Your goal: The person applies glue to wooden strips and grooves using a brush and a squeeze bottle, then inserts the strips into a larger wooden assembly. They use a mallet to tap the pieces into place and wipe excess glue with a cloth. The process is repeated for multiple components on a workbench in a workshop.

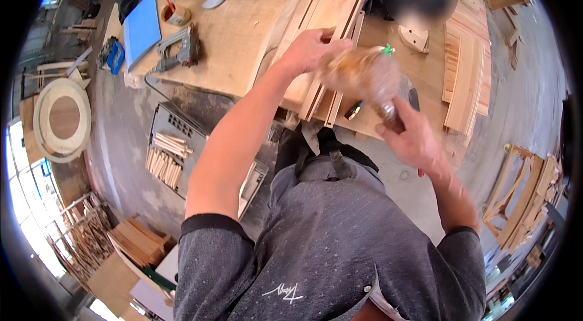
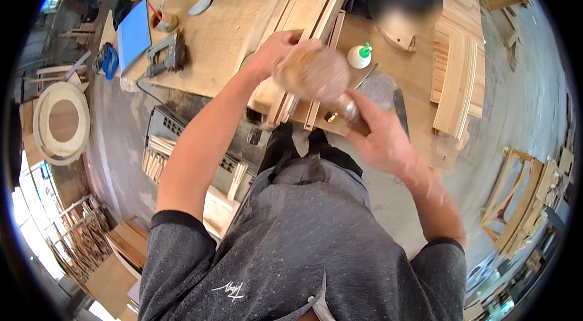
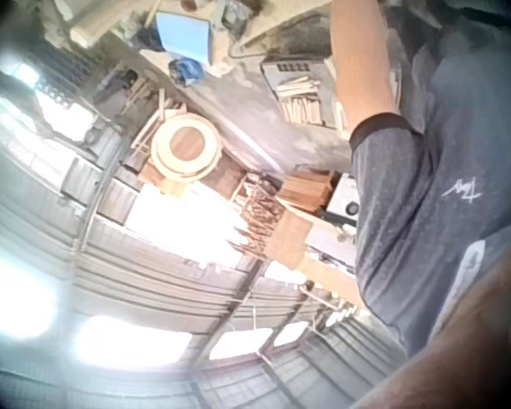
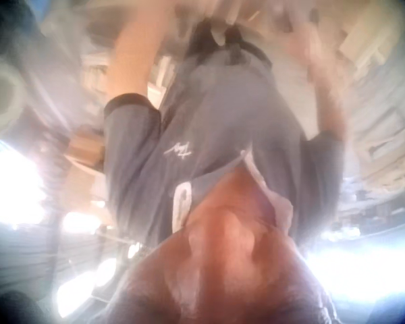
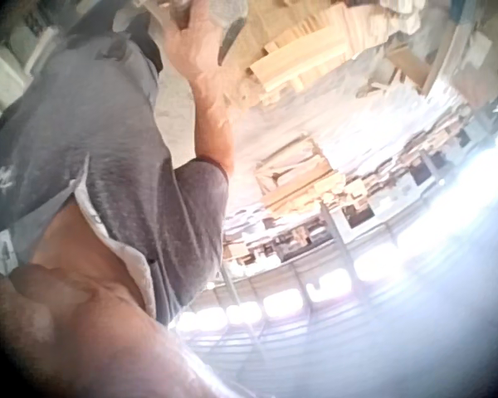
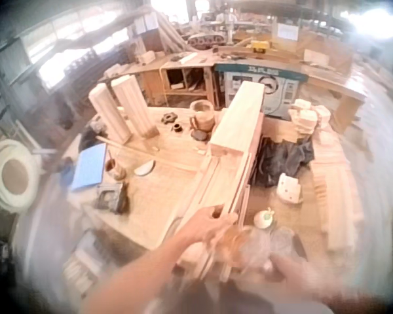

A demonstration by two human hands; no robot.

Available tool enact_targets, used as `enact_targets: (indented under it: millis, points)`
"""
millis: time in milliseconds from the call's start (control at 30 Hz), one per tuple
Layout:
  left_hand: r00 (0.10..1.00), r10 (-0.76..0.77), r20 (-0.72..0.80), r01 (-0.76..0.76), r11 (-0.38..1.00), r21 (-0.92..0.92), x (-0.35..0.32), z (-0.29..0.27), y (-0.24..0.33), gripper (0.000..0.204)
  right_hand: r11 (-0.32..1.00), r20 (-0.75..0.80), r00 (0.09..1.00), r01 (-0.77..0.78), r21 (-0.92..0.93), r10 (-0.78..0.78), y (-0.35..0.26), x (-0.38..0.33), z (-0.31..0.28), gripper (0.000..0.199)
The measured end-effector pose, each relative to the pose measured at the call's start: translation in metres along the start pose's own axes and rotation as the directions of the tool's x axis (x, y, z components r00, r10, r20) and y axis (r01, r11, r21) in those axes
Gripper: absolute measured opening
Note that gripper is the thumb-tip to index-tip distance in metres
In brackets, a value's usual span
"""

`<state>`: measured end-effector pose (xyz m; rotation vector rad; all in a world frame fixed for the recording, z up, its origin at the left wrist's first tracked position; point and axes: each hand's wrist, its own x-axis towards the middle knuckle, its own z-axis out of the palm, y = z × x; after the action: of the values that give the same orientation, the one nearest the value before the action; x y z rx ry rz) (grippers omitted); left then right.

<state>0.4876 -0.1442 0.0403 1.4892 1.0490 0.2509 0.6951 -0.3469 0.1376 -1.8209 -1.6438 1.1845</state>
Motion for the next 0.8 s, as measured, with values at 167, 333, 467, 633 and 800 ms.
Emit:
enact_targets:
  millis: [167,333,467,633,800]
  points:
    - [0.992,0.069,-0.105,-0.066,0.997,0.029,0.008,0.007,-0.013,0.08,0.982,0.173,0.978,0.14,-0.126,-0.117,-0.005,-0.005,0.035,0.066]
    - [0.994,0.074,-0.085,-0.072,0.997,0.024,0.007,0.004,-0.018,0.103,0.968,0.09,0.975,0.214,-0.128,-0.204,-0.019,-0.011,0.035,0.066]
    - [0.993,0.088,-0.076,-0.086,0.996,0.035,0.012,0.002,-0.015,0.101,0.926,0.106,0.958,0.286,-0.247,-0.268,-0.021,-0.01,0.037,0.065]
    - [0.997,0.073,-0.015,-0.074,0.995,-0.061,0.012,0.002,-0.022,0.093,0.973,0.099,0.983,0.169,-0.159,-0.155,-0.037,-0.015,0.037,0.062]
    - [0.999,0.041,-0.029,-0.04,0.999,0.037,0.001,-0.002,-0.008,0.09,0.949,0.122,0.977,0.199,-0.244,-0.173,-0.024,-0.012,0.05,0.062]
